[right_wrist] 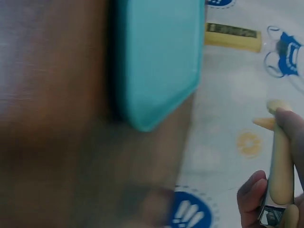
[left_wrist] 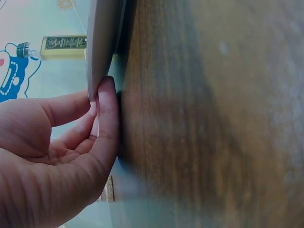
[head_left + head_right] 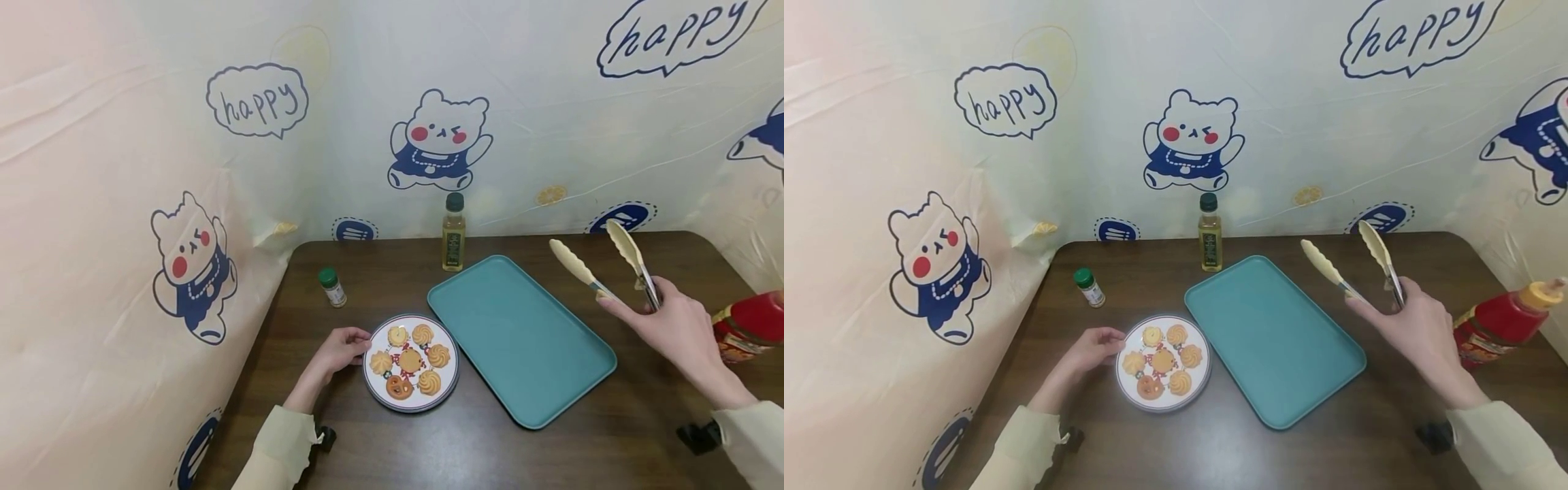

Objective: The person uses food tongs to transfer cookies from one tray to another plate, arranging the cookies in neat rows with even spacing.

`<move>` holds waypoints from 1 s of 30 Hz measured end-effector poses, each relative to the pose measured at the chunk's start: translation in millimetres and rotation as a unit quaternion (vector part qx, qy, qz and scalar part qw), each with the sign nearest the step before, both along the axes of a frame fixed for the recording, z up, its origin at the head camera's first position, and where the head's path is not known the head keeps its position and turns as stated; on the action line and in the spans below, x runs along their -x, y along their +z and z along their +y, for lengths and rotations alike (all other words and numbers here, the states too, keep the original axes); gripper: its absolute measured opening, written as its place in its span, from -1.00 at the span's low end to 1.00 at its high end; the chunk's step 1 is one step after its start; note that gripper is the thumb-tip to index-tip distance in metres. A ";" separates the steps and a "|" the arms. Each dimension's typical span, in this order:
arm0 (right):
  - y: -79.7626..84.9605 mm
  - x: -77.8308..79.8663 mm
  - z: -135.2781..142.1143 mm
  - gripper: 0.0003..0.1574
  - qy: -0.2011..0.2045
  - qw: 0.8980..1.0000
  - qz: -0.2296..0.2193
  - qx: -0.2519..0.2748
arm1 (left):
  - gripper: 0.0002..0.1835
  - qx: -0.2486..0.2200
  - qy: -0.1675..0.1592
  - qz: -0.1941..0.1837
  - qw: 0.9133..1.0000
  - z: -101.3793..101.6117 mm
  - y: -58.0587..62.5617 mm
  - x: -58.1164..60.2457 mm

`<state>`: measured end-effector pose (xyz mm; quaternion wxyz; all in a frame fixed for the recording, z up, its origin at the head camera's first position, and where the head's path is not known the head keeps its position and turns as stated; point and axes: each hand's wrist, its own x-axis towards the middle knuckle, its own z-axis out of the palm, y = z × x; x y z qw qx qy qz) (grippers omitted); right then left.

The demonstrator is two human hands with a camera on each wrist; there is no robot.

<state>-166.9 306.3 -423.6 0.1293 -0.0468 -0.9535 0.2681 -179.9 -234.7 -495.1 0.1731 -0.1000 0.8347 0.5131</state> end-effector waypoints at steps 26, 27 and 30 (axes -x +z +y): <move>-78.8 -22.8 20.2 0.23 -0.082 0.987 -0.116 0.078 | -0.78 -0.003 0.000 0.001 1.000 1.4 3.3 -0.6; -80.6 -23.4 20.0 0.23 -0.082 0.987 -0.114 0.078 | -0.78 -0.002 0.000 0.001 1.000 1.4 2.9 -0.6; -85.5 -24.3 19.2 0.22 -0.082 0.988 -0.102 0.076 | -0.78 -0.003 -0.001 0.002 1.000 1.4 1.6 -0.5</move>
